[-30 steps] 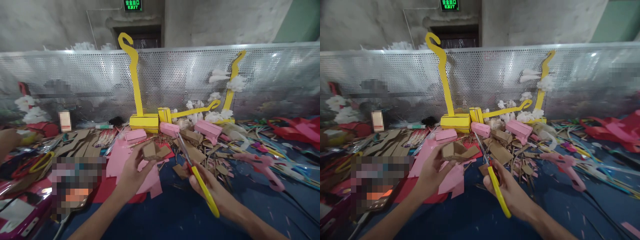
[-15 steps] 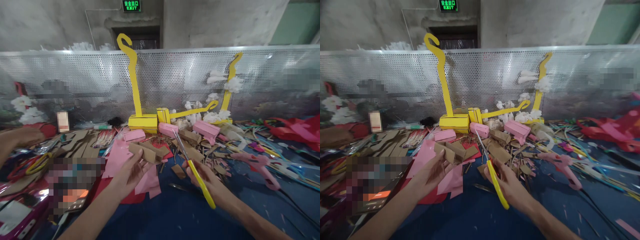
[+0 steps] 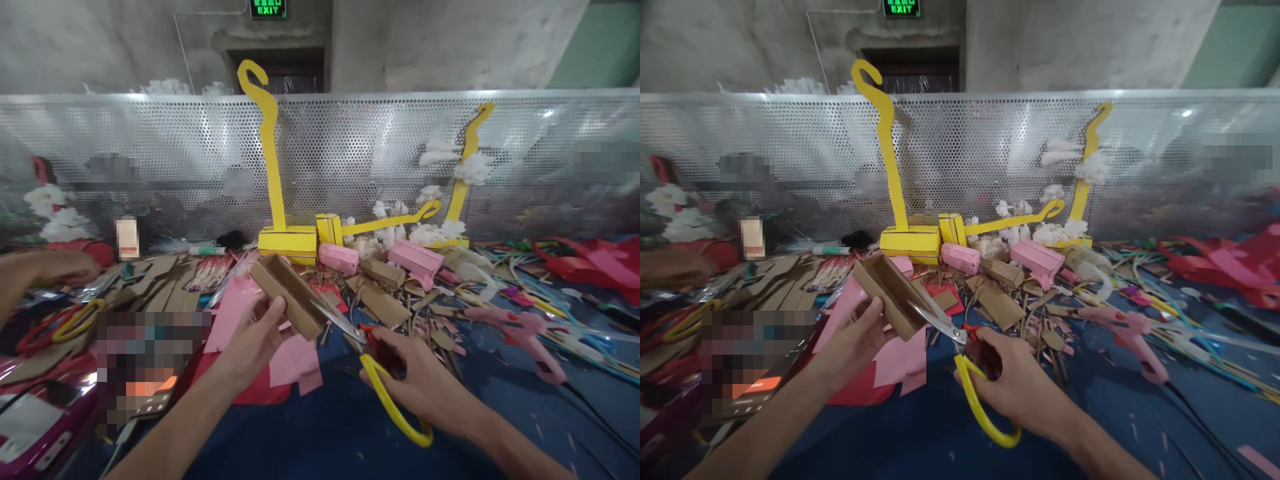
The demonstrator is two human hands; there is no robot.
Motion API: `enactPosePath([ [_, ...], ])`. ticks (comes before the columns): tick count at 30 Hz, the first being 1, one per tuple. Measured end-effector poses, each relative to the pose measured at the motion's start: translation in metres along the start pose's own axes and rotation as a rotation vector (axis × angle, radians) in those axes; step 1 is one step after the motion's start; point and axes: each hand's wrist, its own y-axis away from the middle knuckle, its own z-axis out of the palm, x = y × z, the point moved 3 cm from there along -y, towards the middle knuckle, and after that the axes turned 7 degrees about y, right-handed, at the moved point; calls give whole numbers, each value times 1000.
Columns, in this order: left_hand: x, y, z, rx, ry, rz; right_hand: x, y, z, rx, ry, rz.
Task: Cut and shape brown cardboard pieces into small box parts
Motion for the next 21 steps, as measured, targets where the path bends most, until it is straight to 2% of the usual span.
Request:
enactPosePath([
  [9,4,4,4,-91,-51,20,5,1,1,38,31,-46],
  [21,6,6,6,-51,-86,22,9,0,2,53,87,-40],
])
